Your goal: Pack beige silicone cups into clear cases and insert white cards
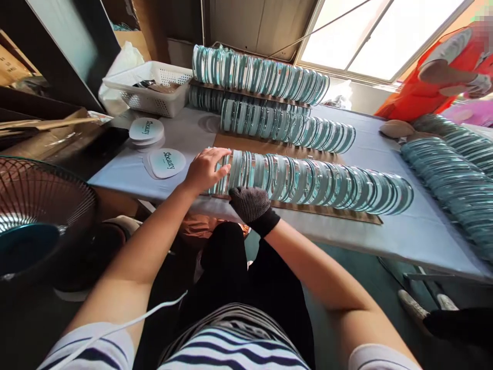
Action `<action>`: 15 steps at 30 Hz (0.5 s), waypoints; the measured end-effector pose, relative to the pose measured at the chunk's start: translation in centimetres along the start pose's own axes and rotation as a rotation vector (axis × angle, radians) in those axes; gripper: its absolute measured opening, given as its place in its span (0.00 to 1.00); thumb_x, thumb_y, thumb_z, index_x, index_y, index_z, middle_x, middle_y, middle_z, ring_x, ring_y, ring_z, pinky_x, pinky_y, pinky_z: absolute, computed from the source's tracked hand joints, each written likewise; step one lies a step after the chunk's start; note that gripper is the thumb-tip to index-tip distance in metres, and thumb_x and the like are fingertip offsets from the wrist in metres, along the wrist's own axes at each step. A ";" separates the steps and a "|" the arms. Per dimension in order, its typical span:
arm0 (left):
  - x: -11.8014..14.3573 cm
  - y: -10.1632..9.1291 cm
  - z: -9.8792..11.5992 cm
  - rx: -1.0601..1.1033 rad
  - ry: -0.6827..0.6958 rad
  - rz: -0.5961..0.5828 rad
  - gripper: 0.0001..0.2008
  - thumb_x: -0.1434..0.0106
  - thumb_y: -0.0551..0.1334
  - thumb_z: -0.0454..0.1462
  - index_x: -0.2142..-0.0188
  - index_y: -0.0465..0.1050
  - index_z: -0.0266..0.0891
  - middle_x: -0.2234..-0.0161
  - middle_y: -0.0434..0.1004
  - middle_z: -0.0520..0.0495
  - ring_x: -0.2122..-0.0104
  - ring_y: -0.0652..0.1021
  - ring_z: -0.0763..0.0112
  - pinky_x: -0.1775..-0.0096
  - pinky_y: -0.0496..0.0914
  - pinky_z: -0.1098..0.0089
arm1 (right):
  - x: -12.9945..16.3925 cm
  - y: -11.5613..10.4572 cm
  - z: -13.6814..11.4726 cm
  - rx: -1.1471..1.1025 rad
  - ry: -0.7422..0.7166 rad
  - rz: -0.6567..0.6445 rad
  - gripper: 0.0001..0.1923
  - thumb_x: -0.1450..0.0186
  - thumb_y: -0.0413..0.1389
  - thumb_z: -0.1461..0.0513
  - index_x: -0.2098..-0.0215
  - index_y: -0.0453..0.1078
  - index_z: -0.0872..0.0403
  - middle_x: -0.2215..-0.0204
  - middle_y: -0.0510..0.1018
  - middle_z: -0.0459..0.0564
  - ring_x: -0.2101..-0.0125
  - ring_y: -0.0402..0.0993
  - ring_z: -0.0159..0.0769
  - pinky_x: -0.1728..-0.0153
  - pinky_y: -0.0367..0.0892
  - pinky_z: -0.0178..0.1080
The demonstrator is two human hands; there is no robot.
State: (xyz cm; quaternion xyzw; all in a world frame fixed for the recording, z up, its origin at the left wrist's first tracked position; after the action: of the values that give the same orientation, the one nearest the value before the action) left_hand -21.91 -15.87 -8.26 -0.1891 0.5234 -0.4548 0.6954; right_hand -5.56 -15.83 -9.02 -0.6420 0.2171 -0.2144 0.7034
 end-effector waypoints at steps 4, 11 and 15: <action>-0.1 -0.3 -0.1 -0.009 0.018 -0.007 0.21 0.34 0.54 0.43 0.45 0.70 0.40 0.45 0.73 0.46 0.44 0.71 0.62 0.41 0.62 0.61 | 1.4 4.6 -0.5 -0.081 0.004 -0.109 0.18 0.30 0.45 0.57 0.58 0.75 0.55 0.61 0.81 0.59 0.60 0.78 0.45 0.63 0.66 0.40; -0.3 -0.5 -0.1 0.021 0.041 -0.033 0.21 0.35 0.54 0.45 0.45 0.70 0.40 0.45 0.73 0.46 0.44 0.71 0.61 0.41 0.62 0.59 | 2.2 3.5 2.7 -0.341 0.145 0.033 0.20 0.31 0.47 0.52 0.61 0.76 0.55 0.64 0.81 0.59 0.61 0.77 0.45 0.61 0.65 0.41; -0.2 -0.3 -0.1 0.014 0.022 -0.008 0.20 0.35 0.54 0.44 0.46 0.70 0.41 0.45 0.73 0.47 0.44 0.71 0.61 0.41 0.62 0.58 | 2.4 5.3 1.9 -1.138 0.365 -0.100 0.16 0.37 0.56 0.54 0.56 0.71 0.54 0.73 0.77 0.49 0.73 0.72 0.34 0.71 0.64 0.34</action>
State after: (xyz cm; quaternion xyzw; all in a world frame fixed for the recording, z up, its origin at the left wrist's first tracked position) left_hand -22.11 -15.80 -7.97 -0.1811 0.5271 -0.4632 0.6891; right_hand -2.42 -15.26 -14.17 -0.8799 0.3849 -0.2042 0.1895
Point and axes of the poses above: each hand's wrist, its own x-axis away from the middle knuckle, its own y-axis out of the palm, z = x × y, the point moved 3 cm from there along -x, towards the middle knuckle
